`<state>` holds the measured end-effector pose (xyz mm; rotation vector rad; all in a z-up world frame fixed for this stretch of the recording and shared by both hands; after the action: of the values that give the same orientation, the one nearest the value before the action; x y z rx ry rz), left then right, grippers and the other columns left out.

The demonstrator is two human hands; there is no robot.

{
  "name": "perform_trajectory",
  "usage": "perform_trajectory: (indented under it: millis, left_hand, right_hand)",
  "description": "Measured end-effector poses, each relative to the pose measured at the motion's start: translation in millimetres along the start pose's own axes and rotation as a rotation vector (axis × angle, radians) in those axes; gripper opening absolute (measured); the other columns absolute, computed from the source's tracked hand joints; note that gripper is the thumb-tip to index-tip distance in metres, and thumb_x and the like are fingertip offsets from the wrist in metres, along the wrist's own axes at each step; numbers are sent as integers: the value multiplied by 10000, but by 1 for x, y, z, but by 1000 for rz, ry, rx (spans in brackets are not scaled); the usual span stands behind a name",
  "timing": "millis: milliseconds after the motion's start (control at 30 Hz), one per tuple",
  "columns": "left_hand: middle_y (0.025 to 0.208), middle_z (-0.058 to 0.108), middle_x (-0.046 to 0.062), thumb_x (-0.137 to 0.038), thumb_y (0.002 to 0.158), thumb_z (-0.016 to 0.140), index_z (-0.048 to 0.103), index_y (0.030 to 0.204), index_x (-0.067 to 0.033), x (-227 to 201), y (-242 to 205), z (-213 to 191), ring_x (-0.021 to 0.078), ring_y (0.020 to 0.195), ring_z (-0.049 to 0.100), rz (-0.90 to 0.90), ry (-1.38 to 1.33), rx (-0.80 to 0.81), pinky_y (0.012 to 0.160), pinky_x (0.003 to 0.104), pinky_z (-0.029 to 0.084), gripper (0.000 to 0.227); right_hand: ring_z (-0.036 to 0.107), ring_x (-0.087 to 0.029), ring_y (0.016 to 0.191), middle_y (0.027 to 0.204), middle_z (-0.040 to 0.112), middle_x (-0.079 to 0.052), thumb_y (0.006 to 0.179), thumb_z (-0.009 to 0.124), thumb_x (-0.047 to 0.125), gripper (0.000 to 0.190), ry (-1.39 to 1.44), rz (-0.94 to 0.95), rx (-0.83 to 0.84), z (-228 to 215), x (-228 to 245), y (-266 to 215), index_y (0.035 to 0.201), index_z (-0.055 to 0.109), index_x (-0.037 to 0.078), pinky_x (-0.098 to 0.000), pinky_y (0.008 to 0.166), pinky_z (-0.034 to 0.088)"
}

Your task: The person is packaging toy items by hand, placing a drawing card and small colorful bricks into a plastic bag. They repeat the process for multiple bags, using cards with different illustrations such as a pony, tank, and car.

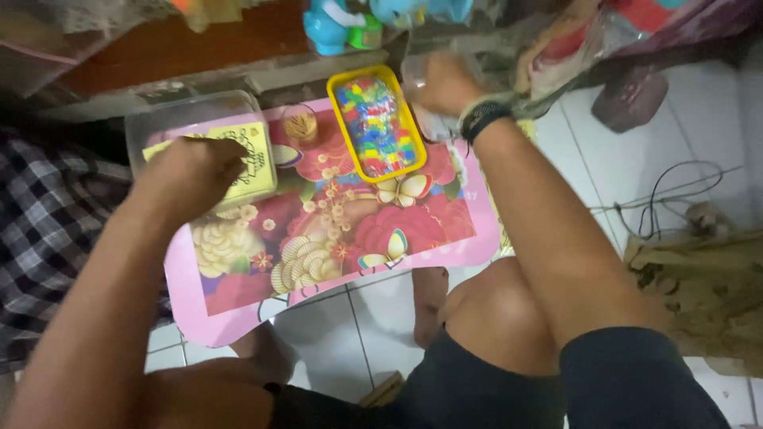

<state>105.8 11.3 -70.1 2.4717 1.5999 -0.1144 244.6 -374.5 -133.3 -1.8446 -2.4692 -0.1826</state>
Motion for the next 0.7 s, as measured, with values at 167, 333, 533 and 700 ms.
perform_trajectory:
  millis: [167,333,533,700]
  left_hand:
    - [891,789,146,-206,960,635,769,1075,-188,-4,3,4,431,873,748,-6,-145,116,773,581,595,178]
    - [792,747,105,-212,916,657,699,916,-160,-9,2,-6,403,784,744,26,-124,106,685,561,610,67]
    - [834,756,124,-236,938,643,717,966,-155,5,5,-11,406,822,751,-48,-137,125,720,571,612,113]
    - [898,771,130,-261,928,645,724,1034,-181,10,4,-7,418,876,746,-86,-136,157,773,579,605,154]
  right_hand:
    - [619,-485,1212,1245,684,-291,847,691,449,648,197,286,400,67,-22,-23,1238,703,-68,-580,1025,509]
    - [730,-445,1001,939,775,-176,892,682,203,169,155,393,103,25,-31,-41,956,807,110,-509,881,594]
    - [744,-269,780,670,727,-80,886,736,181,151,403,425,40,-12,-19,-49,784,657,102,-396,740,574]
    - [712,-349,1034,996,739,-165,904,734,149,213,454,456,-2,-4,-18,-45,1070,667,34,-469,861,573]
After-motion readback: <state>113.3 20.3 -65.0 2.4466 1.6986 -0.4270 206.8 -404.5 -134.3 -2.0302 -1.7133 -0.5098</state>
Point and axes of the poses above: each hand's wrist, its own y-axis towards the middle knuckle, its own z-axis out of the palm, x = y × z, the point moved 7 cm from there along y, towards the middle knuckle
